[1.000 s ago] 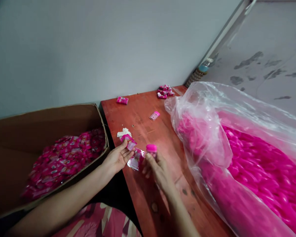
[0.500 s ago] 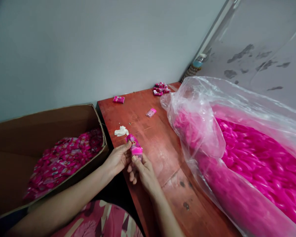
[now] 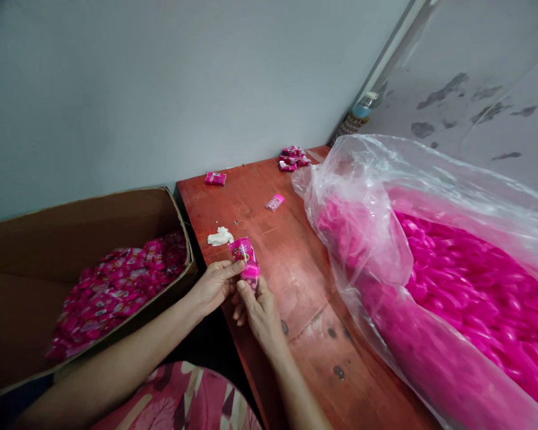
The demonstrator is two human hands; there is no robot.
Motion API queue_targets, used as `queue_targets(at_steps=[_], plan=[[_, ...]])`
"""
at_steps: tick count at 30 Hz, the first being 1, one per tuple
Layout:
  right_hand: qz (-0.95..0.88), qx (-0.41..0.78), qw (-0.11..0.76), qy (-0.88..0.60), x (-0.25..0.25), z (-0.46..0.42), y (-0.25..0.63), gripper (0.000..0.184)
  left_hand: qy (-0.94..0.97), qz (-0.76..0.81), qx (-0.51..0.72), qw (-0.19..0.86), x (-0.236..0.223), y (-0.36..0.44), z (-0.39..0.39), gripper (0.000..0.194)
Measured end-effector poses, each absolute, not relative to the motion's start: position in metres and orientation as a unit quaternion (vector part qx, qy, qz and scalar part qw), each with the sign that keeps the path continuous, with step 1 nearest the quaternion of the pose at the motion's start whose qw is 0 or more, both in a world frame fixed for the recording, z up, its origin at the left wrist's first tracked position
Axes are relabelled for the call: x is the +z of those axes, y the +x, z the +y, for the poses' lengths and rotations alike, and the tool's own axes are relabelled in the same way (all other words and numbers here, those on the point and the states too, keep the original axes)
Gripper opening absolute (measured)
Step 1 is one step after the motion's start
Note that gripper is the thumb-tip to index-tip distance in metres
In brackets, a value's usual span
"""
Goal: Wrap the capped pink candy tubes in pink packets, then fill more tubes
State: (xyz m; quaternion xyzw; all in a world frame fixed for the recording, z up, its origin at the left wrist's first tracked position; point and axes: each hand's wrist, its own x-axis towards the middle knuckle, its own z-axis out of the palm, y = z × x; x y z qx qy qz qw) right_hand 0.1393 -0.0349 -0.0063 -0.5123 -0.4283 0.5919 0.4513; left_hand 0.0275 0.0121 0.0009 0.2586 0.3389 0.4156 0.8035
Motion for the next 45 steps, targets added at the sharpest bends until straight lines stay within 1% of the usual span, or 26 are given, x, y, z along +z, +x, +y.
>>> queue_targets(at_steps=[6,9,12,17,20,24,29,35,39,40,42,45], plan=[[-0.38,0.684,0.426,-0.455,-0.004,-0.033,0.144,0.027,0.346,0.339,0.364,0.796,0.005,0.022,0.018,0.033],[-0.416,0.641,0.413,-0.495,-0.001,-0.032,0.143,0.028,0.37,0.35,0.356,0.784,0.005,0.02,0.02,0.031],[-0.441,0.6,0.412,-0.525,0.001,-0.032,0.141,0.028,0.356,0.364,0.374,0.775,0.004,0.021,0.018,0.031],[-0.389,0.701,0.41,-0.435,0.0,-0.032,0.143,0.028,0.334,0.328,0.342,0.815,0.01,0.02,0.014,0.032],[-0.398,0.691,0.407,-0.445,-0.002,-0.031,0.144,0.028,0.35,0.335,0.329,0.81,0.01,0.02,0.013,0.031],[-0.42,0.618,0.437,-0.501,-0.001,-0.032,0.142,0.026,0.352,0.394,0.364,0.767,0.006,0.019,0.014,0.029],[-0.345,0.662,0.485,-0.456,0.003,-0.04,0.15,0.026,0.267,0.404,0.419,0.768,0.008,0.016,0.017,0.026],[-0.27,0.656,0.535,-0.459,-0.004,-0.032,0.151,0.024,0.266,0.365,0.405,0.795,0.007,0.025,0.004,0.023],[-0.301,0.649,0.516,-0.47,-0.002,-0.022,0.142,0.026,0.279,0.312,0.382,0.824,0.011,0.016,-0.005,0.023],[-0.313,0.655,0.505,-0.468,0.0,-0.021,0.142,0.026,0.276,0.314,0.388,0.821,0.013,0.01,-0.006,0.023],[-0.331,0.658,0.492,-0.464,0.005,-0.019,0.145,0.026,0.26,0.341,0.444,0.787,0.017,-0.004,-0.007,0.021],[-0.336,0.617,0.515,-0.491,0.009,-0.018,0.159,0.025,0.278,0.394,0.554,0.678,0.02,-0.022,-0.004,0.026]])
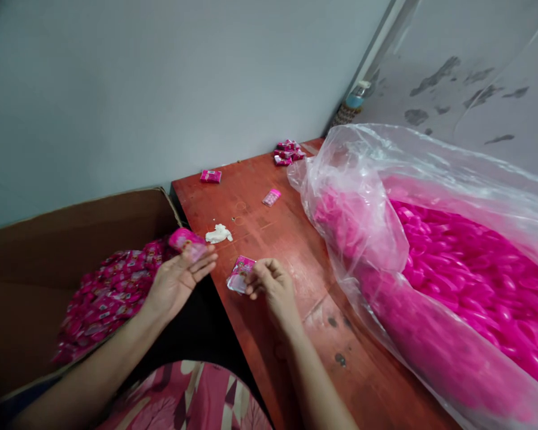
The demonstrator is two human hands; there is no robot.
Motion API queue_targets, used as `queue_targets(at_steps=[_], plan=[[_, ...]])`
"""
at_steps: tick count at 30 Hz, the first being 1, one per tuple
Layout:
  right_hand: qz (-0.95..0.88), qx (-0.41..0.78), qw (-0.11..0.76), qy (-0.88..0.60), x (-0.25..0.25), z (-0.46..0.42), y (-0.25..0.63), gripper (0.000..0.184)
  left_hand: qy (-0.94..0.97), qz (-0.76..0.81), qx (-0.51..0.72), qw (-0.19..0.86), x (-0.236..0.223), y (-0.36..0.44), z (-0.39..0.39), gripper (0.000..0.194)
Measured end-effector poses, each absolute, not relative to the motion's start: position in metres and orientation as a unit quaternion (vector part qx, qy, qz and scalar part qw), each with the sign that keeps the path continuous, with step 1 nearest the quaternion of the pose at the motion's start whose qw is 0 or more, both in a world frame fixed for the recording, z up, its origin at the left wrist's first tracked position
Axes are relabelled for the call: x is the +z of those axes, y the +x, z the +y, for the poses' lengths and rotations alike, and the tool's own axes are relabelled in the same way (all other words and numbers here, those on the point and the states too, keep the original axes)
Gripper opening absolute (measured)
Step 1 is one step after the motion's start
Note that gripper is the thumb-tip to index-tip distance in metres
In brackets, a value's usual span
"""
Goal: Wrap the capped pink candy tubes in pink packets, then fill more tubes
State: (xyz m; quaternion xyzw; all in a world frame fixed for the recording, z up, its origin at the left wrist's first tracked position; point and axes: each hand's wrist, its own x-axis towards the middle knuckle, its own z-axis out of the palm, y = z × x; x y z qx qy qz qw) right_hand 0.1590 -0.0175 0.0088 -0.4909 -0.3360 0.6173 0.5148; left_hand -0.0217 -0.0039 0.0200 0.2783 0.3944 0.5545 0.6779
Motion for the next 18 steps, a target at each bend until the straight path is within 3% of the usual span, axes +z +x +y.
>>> queue_targets(at_steps=[5,7,10,18], plan=[[-0.335,0.56,0.513,-0.558,0.003,-0.02,0.181,0.028,0.581,0.464,0.45,0.494,-0.005,-0.009,0.004,0.041],[-0.348,0.559,0.494,-0.567,0.0,-0.024,0.182,0.027,0.649,0.457,0.418,0.442,-0.019,0.003,0.006,0.035],[-0.364,0.549,0.482,-0.577,-0.004,-0.028,0.18,0.027,0.655,0.464,0.419,0.424,-0.033,0.014,0.008,0.022],[-0.449,0.496,0.476,-0.571,-0.008,-0.022,0.17,0.024,0.638,0.466,0.449,0.417,-0.032,0.016,0.006,0.016]])
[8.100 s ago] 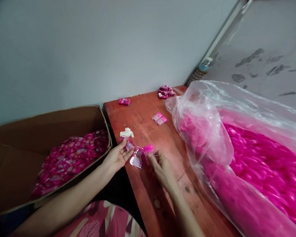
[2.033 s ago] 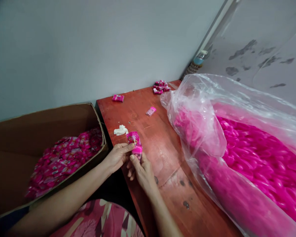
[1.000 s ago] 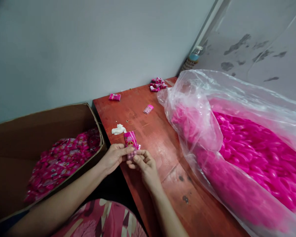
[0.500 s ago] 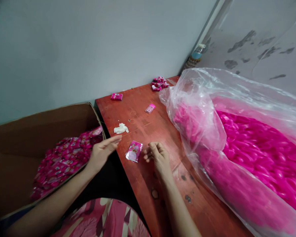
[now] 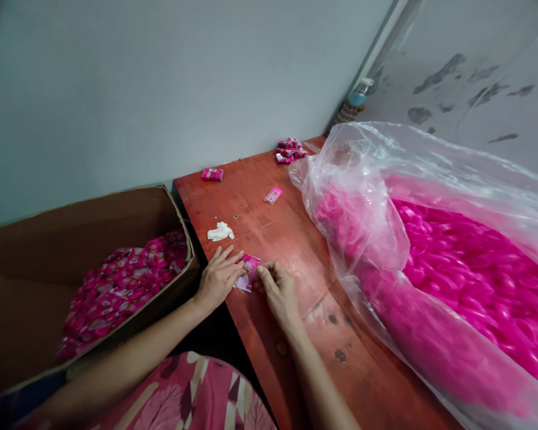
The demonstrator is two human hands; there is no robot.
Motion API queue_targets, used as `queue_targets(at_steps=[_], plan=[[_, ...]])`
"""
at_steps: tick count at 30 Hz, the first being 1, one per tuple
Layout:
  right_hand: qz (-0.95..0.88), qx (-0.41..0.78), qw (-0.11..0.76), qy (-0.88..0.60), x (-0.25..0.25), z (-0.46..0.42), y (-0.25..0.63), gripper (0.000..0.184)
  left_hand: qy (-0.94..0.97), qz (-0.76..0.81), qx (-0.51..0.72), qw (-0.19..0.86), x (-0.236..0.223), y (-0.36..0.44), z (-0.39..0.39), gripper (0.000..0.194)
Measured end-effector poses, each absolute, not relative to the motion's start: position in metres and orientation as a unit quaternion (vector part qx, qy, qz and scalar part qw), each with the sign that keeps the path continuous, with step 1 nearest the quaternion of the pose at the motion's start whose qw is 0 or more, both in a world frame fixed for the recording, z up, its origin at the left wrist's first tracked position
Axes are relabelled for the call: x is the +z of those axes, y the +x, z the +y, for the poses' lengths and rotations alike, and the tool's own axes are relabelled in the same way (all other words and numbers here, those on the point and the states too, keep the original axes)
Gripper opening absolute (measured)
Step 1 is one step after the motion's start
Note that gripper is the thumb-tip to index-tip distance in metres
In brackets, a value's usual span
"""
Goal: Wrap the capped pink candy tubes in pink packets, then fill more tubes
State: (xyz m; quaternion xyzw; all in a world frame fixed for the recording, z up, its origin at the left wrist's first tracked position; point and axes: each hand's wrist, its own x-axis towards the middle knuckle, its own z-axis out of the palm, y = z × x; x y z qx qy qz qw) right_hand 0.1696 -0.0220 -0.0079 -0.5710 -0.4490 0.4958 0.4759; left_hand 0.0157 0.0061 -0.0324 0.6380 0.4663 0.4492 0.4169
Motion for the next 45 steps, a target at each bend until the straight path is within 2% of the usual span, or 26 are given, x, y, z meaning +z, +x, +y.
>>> queue_targets(at_steps=[10,12,14,19,23,25,27,30,32,35,38,40,42,45], plan=[[-0.506,0.406,0.445,-0.617,-0.004,-0.037,0.166,0.023,0.699,0.451,0.441,0.339,-0.04,0.015,0.0,0.018],[-0.504,0.408,0.431,-0.627,-0.007,-0.038,0.165,0.024,0.73,0.451,0.421,0.294,-0.04,0.015,0.0,0.028],[-0.505,0.414,0.408,-0.638,-0.011,-0.037,0.164,0.026,0.761,0.456,0.395,0.242,-0.041,0.014,0.002,0.024],[-0.49,0.403,0.357,-0.685,-0.017,-0.038,0.163,0.035,0.791,0.461,0.37,0.158,-0.053,0.014,0.004,0.024],[-0.474,0.329,0.335,-0.745,-0.012,-0.038,0.159,0.042,0.806,0.445,0.381,0.085,-0.062,0.014,0.005,0.028],[-0.474,0.301,0.347,-0.751,-0.011,-0.036,0.155,0.047,0.804,0.445,0.388,0.065,-0.062,0.012,0.006,0.03],[-0.465,0.327,0.381,-0.729,-0.012,-0.03,0.152,0.054,0.802,0.443,0.396,0.067,-0.059,0.01,0.007,0.031],[-0.421,0.392,0.435,-0.693,-0.012,-0.021,0.147,0.06,0.794,0.426,0.417,0.121,-0.049,0.006,0.007,0.031],[-0.386,0.411,0.469,-0.68,-0.009,-0.017,0.144,0.056,0.763,0.417,0.452,0.199,-0.039,0.002,0.005,0.031],[-0.349,0.441,0.515,-0.647,-0.002,-0.014,0.14,0.047,0.627,0.45,0.504,0.387,-0.023,-0.003,0.004,0.033],[-0.354,0.469,0.521,-0.62,0.005,-0.012,0.136,0.041,0.493,0.414,0.465,0.607,-0.014,-0.007,0.006,0.035],[-0.358,0.48,0.52,-0.609,0.008,-0.01,0.135,0.04,0.405,0.379,0.438,0.708,-0.014,-0.007,0.009,0.033],[-0.354,0.49,0.524,-0.6,0.009,-0.008,0.136,0.04,0.335,0.372,0.427,0.753,-0.015,-0.006,0.011,0.031],[-0.37,0.46,0.52,-0.617,0.001,-0.008,0.143,0.038,0.284,0.404,0.437,0.752,-0.016,-0.008,0.013,0.032]])
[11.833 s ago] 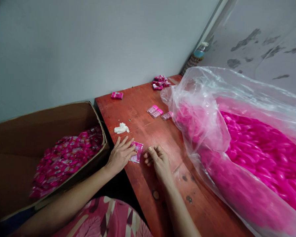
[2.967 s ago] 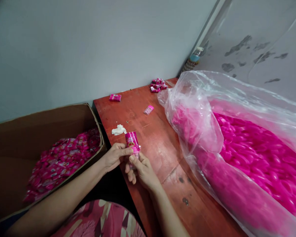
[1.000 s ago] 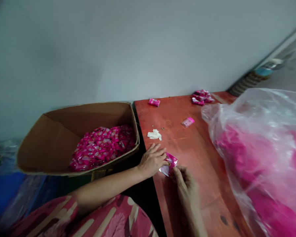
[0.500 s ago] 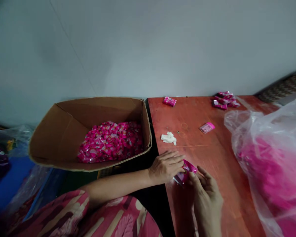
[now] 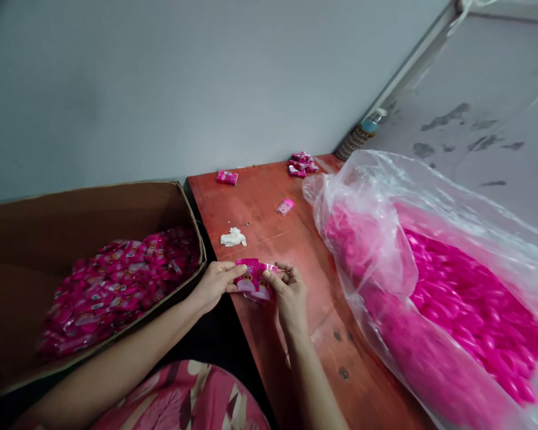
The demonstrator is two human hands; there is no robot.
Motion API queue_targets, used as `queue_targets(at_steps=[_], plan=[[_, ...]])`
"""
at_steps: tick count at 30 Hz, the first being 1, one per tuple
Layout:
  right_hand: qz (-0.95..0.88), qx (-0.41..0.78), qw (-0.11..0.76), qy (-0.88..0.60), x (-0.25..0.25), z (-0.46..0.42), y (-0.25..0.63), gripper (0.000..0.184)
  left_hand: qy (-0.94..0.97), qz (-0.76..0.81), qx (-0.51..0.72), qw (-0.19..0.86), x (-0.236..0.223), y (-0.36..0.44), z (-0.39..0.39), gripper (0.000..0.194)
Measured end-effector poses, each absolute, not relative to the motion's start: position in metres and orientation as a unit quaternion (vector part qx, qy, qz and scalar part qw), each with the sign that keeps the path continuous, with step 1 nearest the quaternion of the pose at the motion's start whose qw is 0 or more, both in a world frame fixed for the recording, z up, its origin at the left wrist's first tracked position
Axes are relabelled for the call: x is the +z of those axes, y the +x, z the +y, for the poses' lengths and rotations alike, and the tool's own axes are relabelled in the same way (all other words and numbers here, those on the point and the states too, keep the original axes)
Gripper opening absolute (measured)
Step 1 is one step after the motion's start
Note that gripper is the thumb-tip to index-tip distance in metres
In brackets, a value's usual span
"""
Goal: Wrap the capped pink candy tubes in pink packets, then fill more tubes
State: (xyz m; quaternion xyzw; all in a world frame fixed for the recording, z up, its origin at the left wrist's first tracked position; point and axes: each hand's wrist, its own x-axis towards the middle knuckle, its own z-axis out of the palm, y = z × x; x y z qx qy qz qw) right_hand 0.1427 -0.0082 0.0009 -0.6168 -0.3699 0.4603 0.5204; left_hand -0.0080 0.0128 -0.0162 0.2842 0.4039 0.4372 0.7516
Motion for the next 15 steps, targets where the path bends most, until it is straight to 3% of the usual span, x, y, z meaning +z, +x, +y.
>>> queue_targets(at_steps=[7,11,15], plan=[[-0.601,0.208,0.327,-0.699,-0.017,-0.002,0.167,0.036,0.267,0.459,0.433,0.728,-0.01,-0.01,0.015,0.027],[-0.604,0.164,0.313,-0.714,0.013,0.046,0.179,0.035,0.25,0.47,0.421,0.735,-0.005,-0.008,0.018,0.028],[-0.584,0.13,0.223,-0.769,0.033,0.123,0.189,0.041,0.202,0.476,0.437,0.736,-0.002,-0.01,0.019,0.028]])
